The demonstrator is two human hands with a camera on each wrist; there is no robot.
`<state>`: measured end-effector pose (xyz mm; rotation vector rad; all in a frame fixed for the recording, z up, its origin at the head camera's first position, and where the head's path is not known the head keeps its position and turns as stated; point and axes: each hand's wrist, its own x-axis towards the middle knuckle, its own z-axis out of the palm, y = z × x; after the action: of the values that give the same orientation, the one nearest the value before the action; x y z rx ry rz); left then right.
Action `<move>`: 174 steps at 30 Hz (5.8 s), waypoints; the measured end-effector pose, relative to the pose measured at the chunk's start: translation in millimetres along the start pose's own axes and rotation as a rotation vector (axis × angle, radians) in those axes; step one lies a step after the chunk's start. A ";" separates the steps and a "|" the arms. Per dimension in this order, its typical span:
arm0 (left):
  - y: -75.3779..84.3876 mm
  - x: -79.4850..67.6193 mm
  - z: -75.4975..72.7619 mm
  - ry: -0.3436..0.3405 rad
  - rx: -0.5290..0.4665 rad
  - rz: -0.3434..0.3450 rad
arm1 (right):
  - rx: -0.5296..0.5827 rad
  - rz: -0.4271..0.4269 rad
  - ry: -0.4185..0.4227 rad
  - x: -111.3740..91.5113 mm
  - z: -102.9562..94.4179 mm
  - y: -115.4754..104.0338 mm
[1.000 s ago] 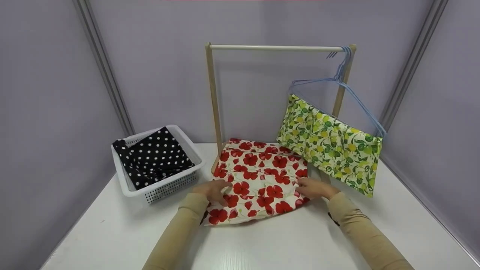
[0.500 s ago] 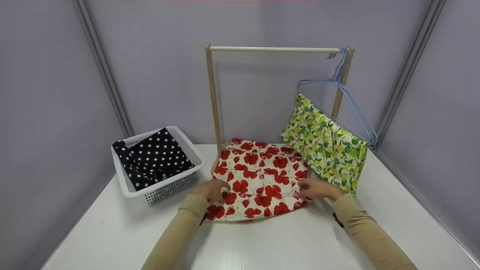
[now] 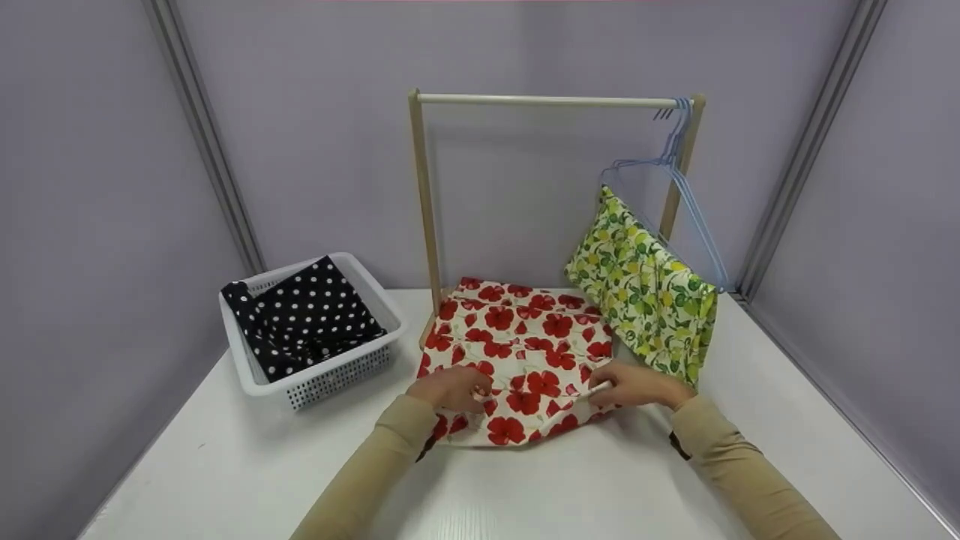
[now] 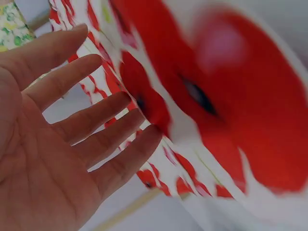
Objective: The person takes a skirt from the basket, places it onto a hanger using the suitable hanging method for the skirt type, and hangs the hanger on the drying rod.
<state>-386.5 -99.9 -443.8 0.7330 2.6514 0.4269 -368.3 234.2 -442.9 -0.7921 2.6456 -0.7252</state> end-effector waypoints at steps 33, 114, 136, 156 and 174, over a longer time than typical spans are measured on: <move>89.0 13.5 46.5 -0.037 0.233 0.086 | -0.046 -0.049 0.020 -7.4 9.1 -4.1; 85.0 10.1 39.3 -0.065 0.074 0.057 | 0.503 0.150 1.138 -56.4 -125.5 -51.8; 83.8 12.7 41.1 -0.077 0.036 0.005 | 0.844 -0.044 1.198 -55.8 -137.4 -55.1; 84.3 11.4 40.2 -0.045 0.112 0.061 | 1.062 -0.407 1.103 -71.9 -112.7 -45.7; 85.3 9.0 39.0 -0.064 0.053 0.018 | 0.860 -0.382 1.212 -74.7 -92.4 -18.3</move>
<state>-340.8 -17.6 -448.9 0.7736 2.6069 0.3328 -337.0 299.4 -346.8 -0.6627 2.4118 -2.8981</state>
